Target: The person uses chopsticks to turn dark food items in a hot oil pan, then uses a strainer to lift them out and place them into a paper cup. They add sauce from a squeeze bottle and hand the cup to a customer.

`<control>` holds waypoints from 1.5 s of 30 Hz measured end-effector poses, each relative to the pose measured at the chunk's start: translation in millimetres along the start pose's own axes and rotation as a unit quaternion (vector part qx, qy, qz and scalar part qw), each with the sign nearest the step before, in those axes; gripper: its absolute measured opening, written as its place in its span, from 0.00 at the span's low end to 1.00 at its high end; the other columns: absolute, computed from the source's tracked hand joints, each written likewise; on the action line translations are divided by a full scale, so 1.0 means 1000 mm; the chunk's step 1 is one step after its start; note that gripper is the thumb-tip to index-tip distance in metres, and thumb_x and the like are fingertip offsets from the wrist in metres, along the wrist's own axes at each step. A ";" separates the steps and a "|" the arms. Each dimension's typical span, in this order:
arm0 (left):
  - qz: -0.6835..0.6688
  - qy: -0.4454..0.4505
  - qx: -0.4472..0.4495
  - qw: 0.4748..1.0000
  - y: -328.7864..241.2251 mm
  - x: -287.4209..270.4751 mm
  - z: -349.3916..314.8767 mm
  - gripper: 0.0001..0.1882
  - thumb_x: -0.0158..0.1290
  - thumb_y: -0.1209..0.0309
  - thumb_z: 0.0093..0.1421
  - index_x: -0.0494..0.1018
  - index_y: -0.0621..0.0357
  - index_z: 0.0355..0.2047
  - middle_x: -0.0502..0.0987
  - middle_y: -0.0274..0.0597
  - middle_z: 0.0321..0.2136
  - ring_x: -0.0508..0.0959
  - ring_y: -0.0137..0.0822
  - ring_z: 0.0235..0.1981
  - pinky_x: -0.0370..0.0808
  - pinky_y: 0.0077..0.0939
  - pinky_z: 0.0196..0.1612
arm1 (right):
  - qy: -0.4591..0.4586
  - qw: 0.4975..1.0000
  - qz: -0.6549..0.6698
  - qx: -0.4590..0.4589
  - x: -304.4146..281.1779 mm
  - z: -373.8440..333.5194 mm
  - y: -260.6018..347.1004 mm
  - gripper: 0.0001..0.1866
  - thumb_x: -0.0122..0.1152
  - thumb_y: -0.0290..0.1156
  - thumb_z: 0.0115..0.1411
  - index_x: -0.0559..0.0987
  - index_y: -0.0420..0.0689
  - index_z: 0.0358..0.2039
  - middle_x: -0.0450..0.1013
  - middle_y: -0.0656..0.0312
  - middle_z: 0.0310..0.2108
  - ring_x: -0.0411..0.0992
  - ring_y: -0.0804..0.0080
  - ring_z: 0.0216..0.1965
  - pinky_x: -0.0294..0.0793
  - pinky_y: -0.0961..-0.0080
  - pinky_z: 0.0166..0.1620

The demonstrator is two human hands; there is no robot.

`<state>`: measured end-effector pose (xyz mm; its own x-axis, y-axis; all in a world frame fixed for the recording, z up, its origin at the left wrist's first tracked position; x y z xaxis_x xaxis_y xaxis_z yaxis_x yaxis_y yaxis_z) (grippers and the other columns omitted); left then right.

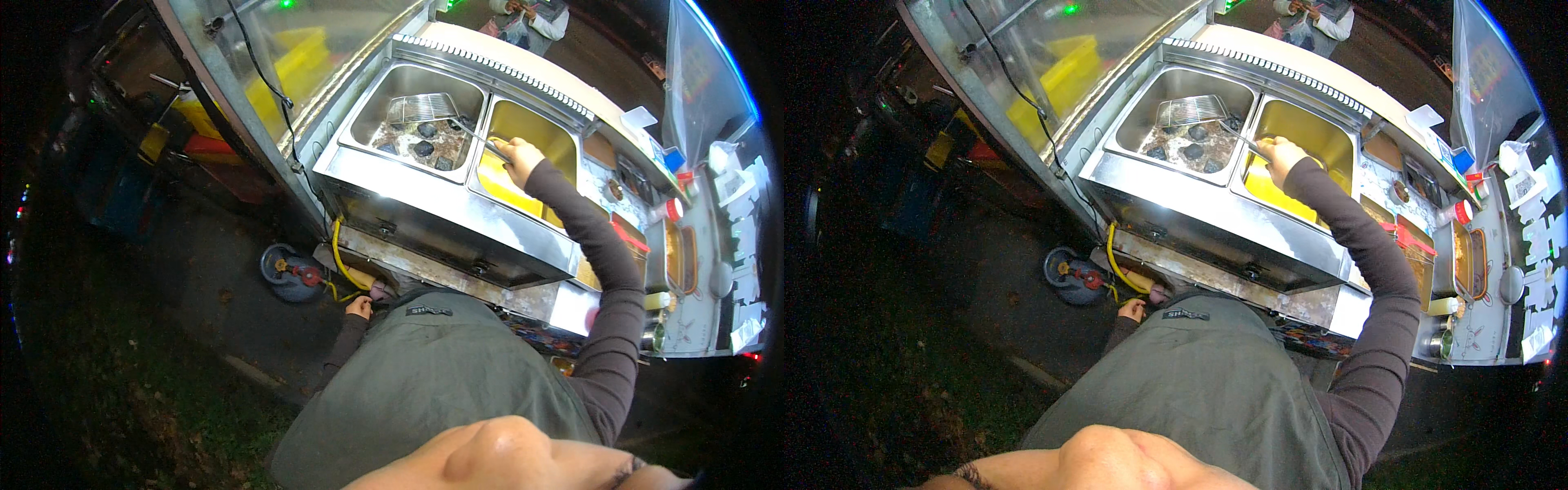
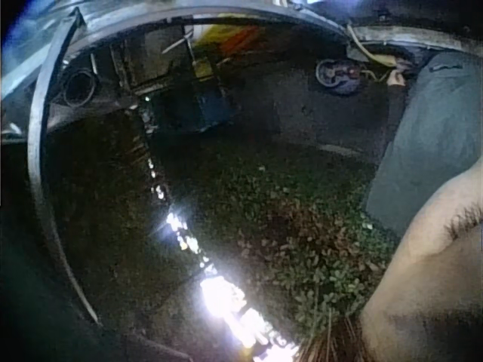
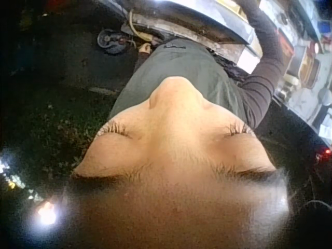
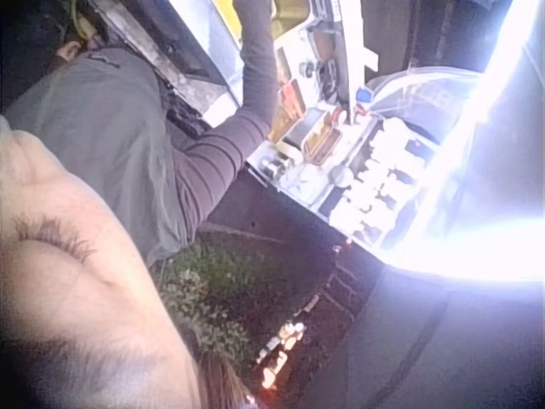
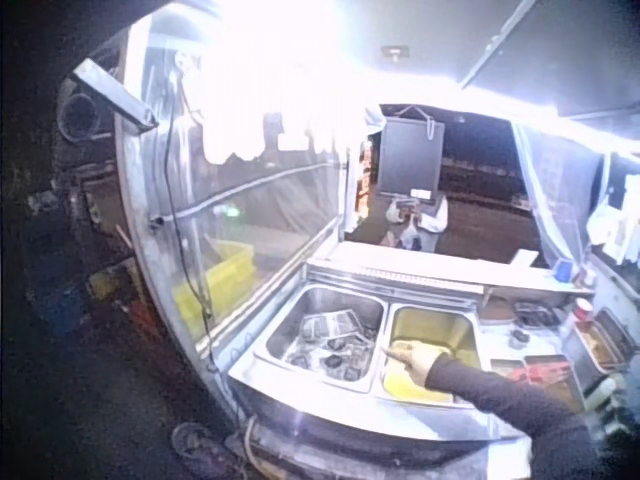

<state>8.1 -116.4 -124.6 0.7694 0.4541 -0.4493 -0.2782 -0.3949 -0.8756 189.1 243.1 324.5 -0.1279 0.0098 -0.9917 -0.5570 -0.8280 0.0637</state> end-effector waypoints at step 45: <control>0.082 0.083 -0.058 0.991 0.018 0.006 0.000 0.10 0.47 0.67 0.53 0.75 0.53 0.34 0.77 0.45 0.24 0.78 0.41 0.27 0.74 0.32 0.33 | 0.074 0.994 0.073 0.046 -0.023 0.011 -0.004 0.21 0.51 0.23 0.48 0.72 0.38 0.46 0.72 0.40 0.31 0.71 0.50 0.34 0.70 0.63 0.40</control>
Point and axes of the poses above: each hand's wrist, its own z-axis towards the middle knuckle, its own x-axis out of the palm, y = z × x, the point moved 5 cm from there along z, towards the middle knuckle
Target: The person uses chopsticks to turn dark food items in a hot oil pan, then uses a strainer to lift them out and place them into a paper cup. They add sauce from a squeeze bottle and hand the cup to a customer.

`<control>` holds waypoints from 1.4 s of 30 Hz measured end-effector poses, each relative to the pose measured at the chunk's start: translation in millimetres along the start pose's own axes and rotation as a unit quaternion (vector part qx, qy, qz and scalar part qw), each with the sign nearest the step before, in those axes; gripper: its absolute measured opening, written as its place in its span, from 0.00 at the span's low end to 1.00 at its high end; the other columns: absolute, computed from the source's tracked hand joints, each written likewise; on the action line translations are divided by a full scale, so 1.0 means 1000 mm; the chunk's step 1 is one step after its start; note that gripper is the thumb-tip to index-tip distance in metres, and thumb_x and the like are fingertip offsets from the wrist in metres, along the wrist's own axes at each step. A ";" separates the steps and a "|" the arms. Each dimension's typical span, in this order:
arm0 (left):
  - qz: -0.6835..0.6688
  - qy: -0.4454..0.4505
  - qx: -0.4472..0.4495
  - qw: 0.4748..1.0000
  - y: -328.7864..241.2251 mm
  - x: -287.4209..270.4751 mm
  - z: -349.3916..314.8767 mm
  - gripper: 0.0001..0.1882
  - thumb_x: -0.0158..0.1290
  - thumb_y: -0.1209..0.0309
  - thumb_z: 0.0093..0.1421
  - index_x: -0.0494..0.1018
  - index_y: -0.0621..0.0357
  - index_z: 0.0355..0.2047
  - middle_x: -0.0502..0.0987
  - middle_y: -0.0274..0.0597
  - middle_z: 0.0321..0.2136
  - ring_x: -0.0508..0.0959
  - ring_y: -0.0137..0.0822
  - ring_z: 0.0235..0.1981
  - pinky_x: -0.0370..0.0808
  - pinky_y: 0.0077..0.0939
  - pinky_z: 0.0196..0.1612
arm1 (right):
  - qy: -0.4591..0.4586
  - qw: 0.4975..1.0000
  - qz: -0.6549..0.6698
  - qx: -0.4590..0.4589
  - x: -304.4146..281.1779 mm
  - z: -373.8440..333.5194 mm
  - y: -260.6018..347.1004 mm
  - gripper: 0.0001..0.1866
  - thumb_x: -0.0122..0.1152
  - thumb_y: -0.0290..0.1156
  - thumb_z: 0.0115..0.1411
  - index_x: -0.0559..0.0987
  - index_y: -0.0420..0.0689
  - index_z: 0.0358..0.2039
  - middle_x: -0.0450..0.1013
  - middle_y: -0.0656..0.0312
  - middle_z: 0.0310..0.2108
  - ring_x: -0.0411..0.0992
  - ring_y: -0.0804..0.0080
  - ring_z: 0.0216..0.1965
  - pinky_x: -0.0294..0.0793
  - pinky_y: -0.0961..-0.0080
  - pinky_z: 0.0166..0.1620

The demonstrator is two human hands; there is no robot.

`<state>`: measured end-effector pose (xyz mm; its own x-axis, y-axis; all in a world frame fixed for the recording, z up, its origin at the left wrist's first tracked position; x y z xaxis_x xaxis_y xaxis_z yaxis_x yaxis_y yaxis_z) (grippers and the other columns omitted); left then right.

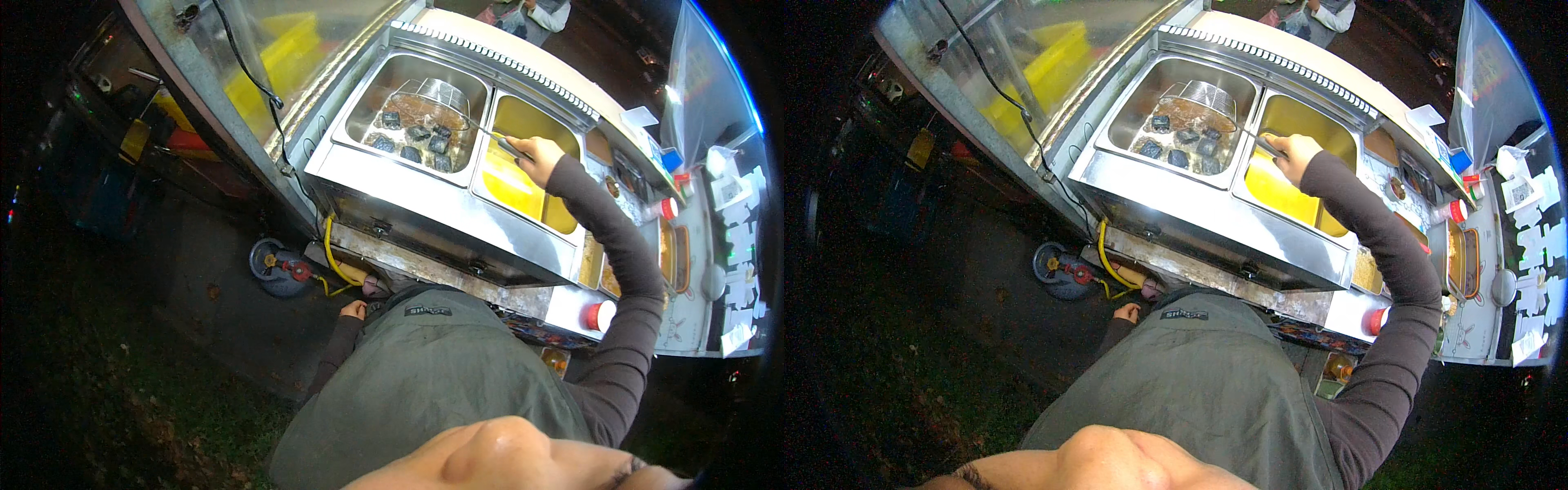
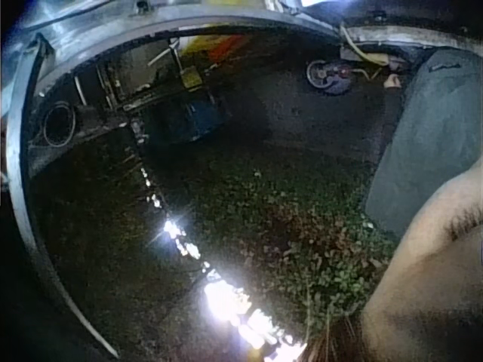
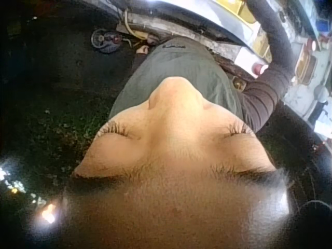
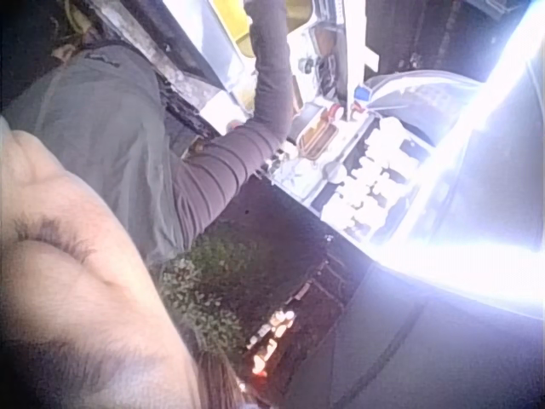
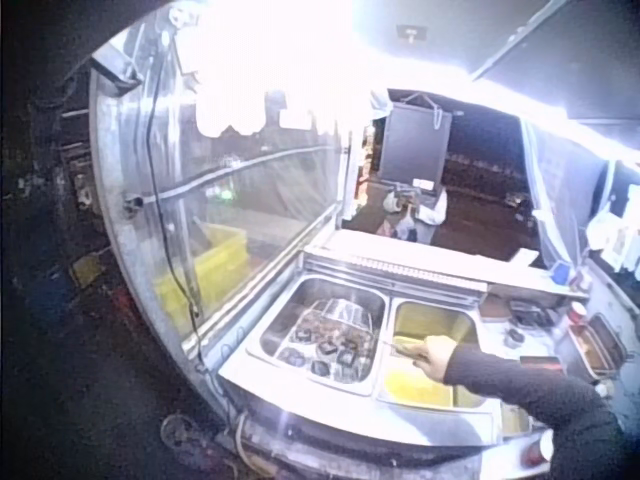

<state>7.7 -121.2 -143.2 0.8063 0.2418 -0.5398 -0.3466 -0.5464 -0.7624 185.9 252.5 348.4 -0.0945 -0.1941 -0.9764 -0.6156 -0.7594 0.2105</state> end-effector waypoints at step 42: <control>0.023 0.056 -0.030 0.998 0.008 0.004 0.040 0.12 0.44 0.69 0.54 0.75 0.50 0.36 0.77 0.47 0.26 0.77 0.45 0.27 0.74 0.34 0.34 | 0.206 0.894 0.331 0.220 -0.036 0.024 0.025 0.22 0.39 0.26 0.57 0.65 0.41 0.53 0.68 0.59 0.16 0.66 0.74 0.10 0.68 0.79 0.15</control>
Point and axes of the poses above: each hand's wrist, its own z-axis towards the middle knuckle, its own x-axis out of the palm, y = z × x, the point moved 5 cm from there along z, towards the middle knuckle
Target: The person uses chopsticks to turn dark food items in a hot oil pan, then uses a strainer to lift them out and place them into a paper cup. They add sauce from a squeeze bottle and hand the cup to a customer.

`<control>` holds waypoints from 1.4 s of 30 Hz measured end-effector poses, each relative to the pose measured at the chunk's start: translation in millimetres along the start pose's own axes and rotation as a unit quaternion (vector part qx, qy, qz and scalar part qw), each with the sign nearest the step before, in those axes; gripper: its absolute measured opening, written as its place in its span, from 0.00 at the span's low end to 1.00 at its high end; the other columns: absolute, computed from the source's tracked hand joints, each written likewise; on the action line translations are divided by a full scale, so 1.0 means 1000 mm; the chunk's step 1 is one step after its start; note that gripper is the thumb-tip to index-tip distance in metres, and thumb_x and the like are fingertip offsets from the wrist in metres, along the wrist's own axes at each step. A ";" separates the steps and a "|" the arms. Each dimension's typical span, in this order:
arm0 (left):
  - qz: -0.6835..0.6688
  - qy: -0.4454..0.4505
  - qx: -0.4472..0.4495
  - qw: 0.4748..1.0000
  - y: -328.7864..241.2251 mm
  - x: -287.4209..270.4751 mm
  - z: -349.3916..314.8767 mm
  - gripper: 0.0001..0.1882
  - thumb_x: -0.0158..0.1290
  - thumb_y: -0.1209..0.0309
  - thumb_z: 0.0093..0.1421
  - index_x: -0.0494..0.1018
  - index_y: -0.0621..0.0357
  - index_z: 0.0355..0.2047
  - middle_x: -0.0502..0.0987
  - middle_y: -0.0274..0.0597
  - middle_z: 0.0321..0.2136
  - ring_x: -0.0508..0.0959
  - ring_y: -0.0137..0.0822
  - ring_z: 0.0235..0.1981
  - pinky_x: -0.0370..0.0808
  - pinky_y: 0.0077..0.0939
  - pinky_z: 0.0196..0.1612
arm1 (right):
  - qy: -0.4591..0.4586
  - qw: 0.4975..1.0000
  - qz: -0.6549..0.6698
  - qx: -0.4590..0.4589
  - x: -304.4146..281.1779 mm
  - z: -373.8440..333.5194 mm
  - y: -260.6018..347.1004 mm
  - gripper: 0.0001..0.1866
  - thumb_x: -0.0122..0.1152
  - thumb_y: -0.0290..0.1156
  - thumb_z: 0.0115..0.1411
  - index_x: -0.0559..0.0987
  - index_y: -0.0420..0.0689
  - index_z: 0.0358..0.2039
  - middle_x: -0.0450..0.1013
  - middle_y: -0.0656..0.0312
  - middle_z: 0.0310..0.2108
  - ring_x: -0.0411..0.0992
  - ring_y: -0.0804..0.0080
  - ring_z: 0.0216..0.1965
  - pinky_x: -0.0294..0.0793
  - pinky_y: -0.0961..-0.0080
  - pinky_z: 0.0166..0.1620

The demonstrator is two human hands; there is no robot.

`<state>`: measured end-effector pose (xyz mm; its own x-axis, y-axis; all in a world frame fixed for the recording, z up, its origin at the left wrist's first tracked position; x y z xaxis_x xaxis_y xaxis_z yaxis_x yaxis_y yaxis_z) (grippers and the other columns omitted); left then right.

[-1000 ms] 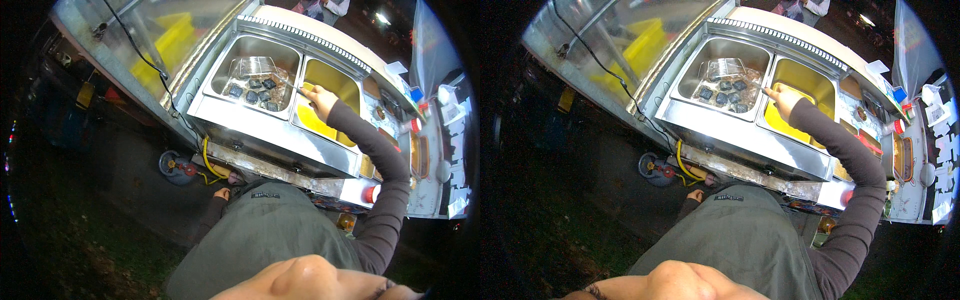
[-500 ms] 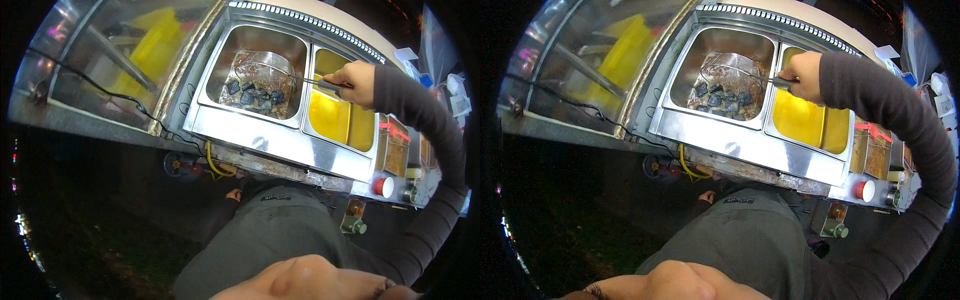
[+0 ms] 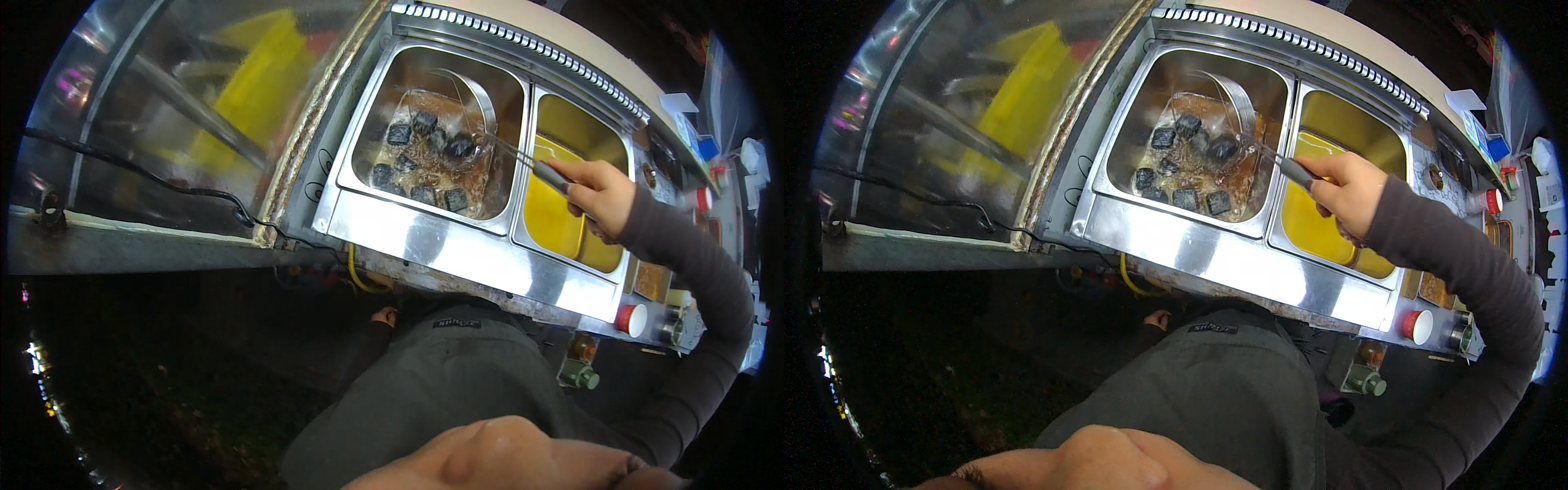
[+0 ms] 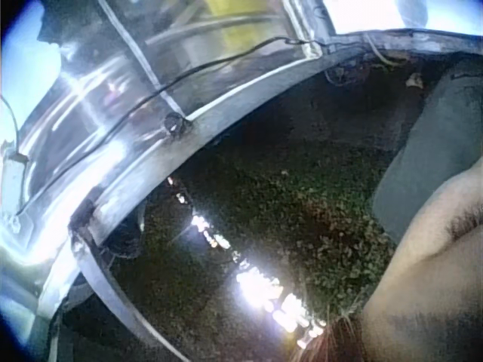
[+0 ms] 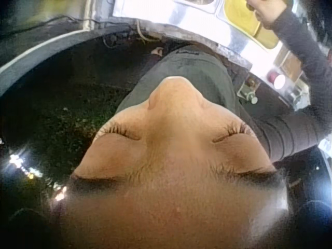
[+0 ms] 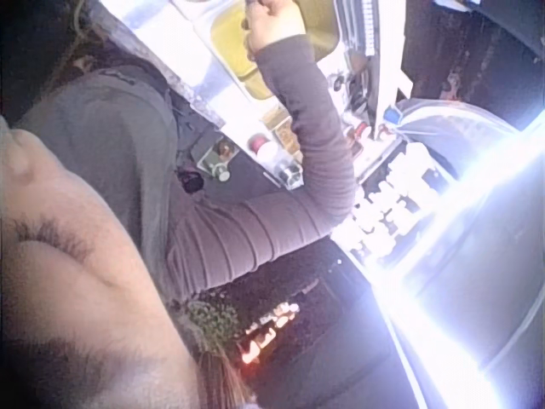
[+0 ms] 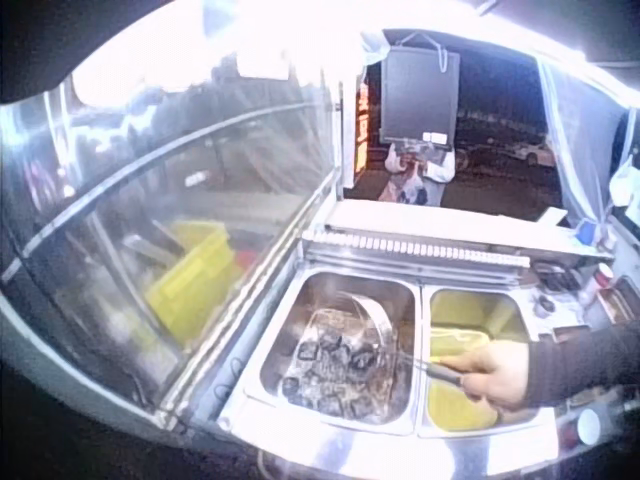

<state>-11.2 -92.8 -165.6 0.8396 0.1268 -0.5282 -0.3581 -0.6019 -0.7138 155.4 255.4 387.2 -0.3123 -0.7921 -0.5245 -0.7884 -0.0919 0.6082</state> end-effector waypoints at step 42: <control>-0.017 -0.054 -0.046 0.997 0.011 -0.014 -0.038 0.09 0.45 0.70 0.56 0.74 0.55 0.34 0.76 0.44 0.25 0.75 0.38 0.25 0.72 0.28 0.31 | 0.124 0.908 0.392 -0.077 0.043 0.020 -0.114 0.31 0.48 0.30 0.60 0.49 0.54 0.63 0.61 0.64 0.24 0.48 0.87 0.08 0.48 0.90 0.08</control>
Point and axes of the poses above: each hand's wrist, its own z-axis towards the middle knuckle, its own x-axis out of the palm, y = z × x, the point moved 5 cm from there along z, towards the middle knuckle
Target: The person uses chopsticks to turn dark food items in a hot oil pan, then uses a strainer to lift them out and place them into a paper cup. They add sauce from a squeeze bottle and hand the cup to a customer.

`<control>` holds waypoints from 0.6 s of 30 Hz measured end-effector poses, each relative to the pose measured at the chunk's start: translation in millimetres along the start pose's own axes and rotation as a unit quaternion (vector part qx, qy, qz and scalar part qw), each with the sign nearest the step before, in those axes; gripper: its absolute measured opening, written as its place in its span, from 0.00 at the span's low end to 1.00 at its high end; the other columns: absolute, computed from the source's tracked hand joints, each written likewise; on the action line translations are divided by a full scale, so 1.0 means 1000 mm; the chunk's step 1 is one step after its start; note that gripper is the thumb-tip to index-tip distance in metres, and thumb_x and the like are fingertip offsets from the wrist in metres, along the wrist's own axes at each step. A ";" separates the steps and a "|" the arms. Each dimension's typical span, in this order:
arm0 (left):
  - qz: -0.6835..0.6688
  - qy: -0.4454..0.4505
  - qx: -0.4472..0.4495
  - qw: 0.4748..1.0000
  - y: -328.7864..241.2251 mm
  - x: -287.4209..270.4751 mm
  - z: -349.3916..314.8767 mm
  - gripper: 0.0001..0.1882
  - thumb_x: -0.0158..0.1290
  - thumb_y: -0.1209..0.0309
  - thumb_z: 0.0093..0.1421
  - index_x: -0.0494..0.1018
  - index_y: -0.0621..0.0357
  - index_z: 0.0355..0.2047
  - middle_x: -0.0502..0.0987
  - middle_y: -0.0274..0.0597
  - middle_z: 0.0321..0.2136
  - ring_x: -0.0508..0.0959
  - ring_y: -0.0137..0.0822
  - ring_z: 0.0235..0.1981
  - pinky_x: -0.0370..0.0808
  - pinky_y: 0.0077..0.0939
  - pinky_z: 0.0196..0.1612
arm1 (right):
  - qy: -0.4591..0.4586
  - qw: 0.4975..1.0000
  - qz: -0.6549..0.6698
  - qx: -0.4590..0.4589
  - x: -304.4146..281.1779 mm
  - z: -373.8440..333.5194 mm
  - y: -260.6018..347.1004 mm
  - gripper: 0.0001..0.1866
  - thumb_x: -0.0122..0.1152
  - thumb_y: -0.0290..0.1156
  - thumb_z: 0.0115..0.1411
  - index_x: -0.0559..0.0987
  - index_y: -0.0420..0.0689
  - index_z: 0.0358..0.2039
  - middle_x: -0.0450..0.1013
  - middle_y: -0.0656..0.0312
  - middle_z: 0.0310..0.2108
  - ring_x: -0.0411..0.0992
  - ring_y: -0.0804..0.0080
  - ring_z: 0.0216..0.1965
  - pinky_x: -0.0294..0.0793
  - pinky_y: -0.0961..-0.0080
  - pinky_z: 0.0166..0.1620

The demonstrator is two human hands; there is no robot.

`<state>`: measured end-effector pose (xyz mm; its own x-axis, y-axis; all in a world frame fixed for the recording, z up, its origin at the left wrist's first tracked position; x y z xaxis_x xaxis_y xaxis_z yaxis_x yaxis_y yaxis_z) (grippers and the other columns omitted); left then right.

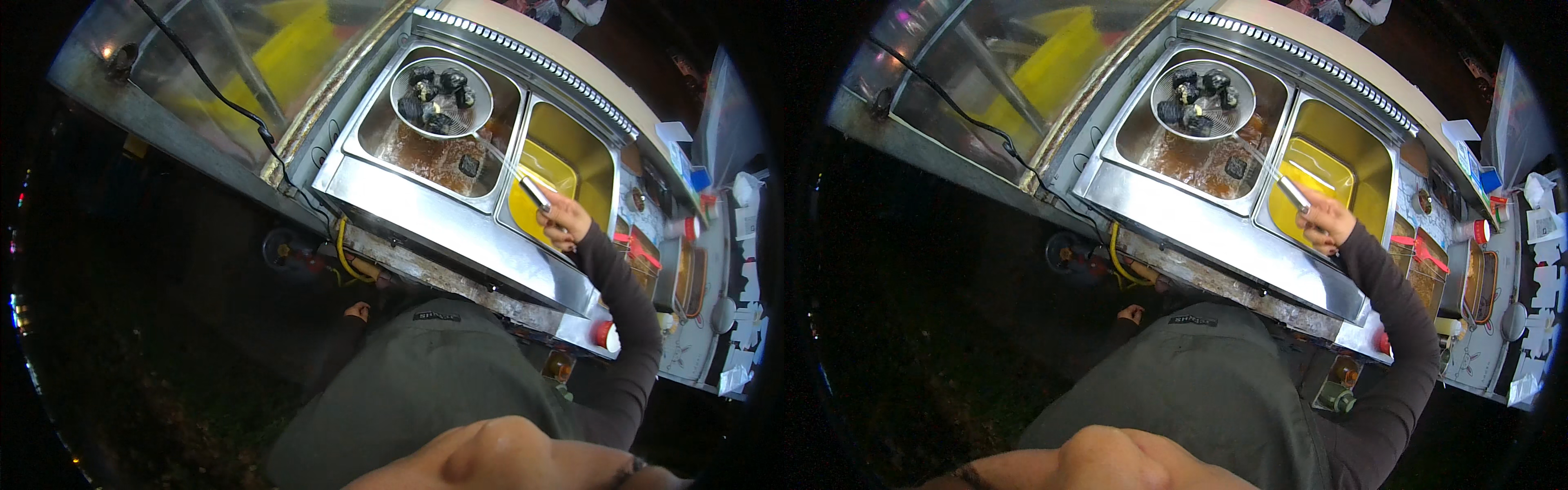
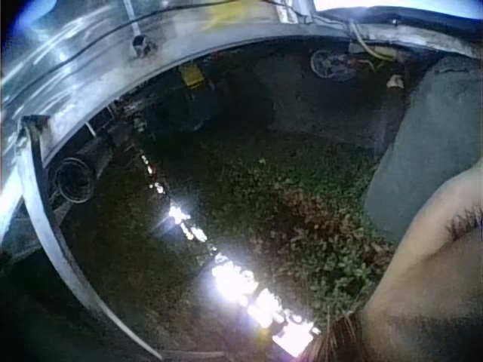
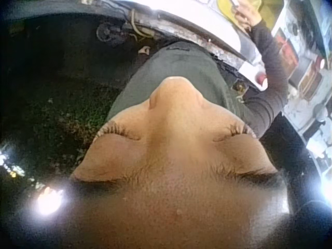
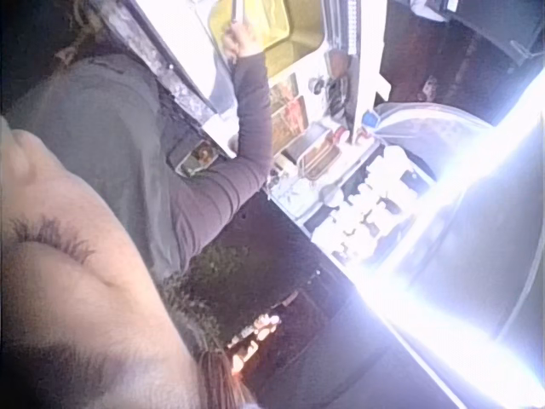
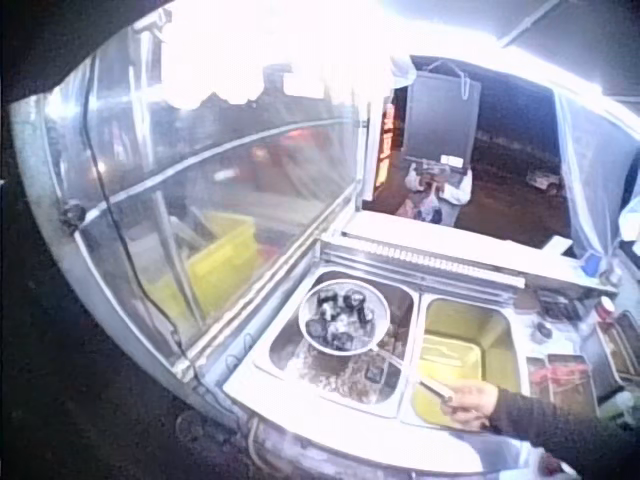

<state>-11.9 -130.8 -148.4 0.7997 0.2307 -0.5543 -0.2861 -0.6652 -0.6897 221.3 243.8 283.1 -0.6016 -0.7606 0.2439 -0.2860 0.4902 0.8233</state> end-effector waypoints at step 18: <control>-0.094 0.057 -0.052 0.993 -0.002 0.026 -0.007 0.11 0.42 0.70 0.57 0.74 0.57 0.34 0.75 0.40 0.21 0.76 0.32 0.24 0.72 0.23 0.30 | 0.007 0.942 -0.333 0.035 -0.065 0.037 0.108 0.31 0.41 0.23 0.53 0.59 0.50 0.60 0.72 0.64 0.33 0.57 0.87 0.13 0.60 0.91 0.17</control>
<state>13.2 -128.5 -158.3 0.8904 0.2795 -0.3593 -0.0744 -0.6893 -0.7206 202.4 361.7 337.2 -0.2609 -0.9151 -0.3076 -0.6460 -0.0713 0.7600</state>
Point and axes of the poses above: each hand's wrist, its own z-axis towards the middle knuckle, its own x-axis out of the palm, y = z × x, the point moved 5 cm from there along z, towards the middle knuckle
